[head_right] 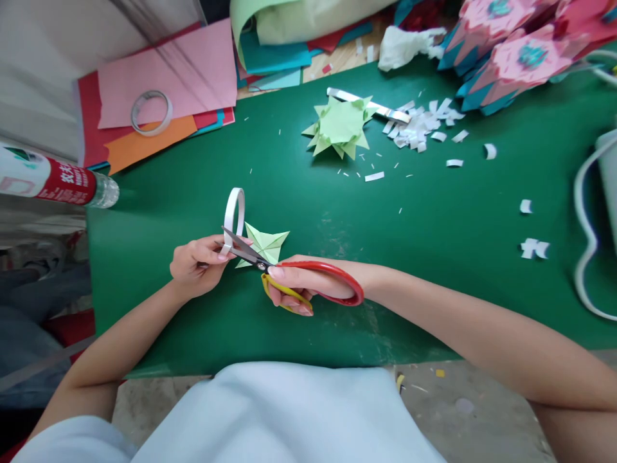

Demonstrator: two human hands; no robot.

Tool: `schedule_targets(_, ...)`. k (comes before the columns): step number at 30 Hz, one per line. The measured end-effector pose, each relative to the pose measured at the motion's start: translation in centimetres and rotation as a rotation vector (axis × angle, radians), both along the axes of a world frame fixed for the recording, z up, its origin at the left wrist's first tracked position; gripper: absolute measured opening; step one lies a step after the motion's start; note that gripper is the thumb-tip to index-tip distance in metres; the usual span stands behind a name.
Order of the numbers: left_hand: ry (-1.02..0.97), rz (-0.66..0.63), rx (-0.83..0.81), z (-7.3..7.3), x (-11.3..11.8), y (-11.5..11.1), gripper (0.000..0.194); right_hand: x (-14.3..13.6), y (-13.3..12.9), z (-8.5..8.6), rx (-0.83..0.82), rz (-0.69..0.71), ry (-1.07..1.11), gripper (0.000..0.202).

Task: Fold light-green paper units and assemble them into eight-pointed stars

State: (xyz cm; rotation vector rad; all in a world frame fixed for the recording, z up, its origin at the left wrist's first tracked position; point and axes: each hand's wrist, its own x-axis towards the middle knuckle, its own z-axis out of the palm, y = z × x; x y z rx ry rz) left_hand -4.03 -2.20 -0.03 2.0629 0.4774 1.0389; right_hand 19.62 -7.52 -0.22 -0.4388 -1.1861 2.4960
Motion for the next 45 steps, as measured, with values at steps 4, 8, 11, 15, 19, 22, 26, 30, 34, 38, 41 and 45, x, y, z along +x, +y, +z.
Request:
schedule_targets(4,-0.010,0.008,-0.001,0.0,0.0,0.0,0.018,0.0,0.1,-0.4,0.006,0.000,0.014,0.044)
schedule_targets(8,-0.018,-0.001,-0.016,-0.1,-0.1,0.0,0.020,-0.1,0.1,-0.7,0.025,0.006,0.052,0.042)
schedule_targets(11,-0.034,-0.011,-0.017,0.1,0.0,0.2,0.021,0.0,0.0,0.1,0.040,-0.011,-0.024,0.051)
schedule_targets(15,-0.056,-0.019,-0.004,0.5,0.3,0.4,0.024,0.1,-0.2,1.1,0.092,-0.035,-0.105,0.060)
schedule_targets(19,-0.063,-0.040,-0.064,0.6,0.2,0.4,0.025,-0.1,-0.3,1.3,0.086,-0.066,-0.078,0.056)
schedule_targets(22,-0.055,-0.018,-0.103,0.3,-0.1,0.4,0.024,-0.4,-0.4,1.3,0.065,-0.112,-0.085,0.054)
schedule_targets(26,-0.079,-0.022,-0.161,0.2,-0.1,0.4,0.025,-0.7,-0.8,1.6,0.064,-0.171,-0.092,0.053)
schedule_targets(30,-0.148,-0.074,-0.191,0.5,0.3,0.5,0.026,-0.9,-1.0,1.9,0.026,-0.178,-0.097,0.055)
schedule_targets(34,-0.165,-0.098,-0.167,0.7,0.5,0.6,0.026,-0.8,-1.2,2.0,-0.003,-0.174,-0.124,0.056)
schedule_targets(38,-0.130,-0.091,-0.171,0.5,0.1,0.7,0.025,-0.7,-1.1,2.1,0.058,-0.193,-0.136,0.057)
schedule_targets(41,-0.090,-0.054,-0.184,0.1,-0.3,0.7,0.026,-0.7,-1.0,2.0,0.113,-0.193,-0.139,0.057)
schedule_targets(45,-0.104,-0.063,-0.127,-0.2,-0.5,0.8,0.024,-0.9,-1.1,1.8,0.111,-0.185,-0.145,0.059)
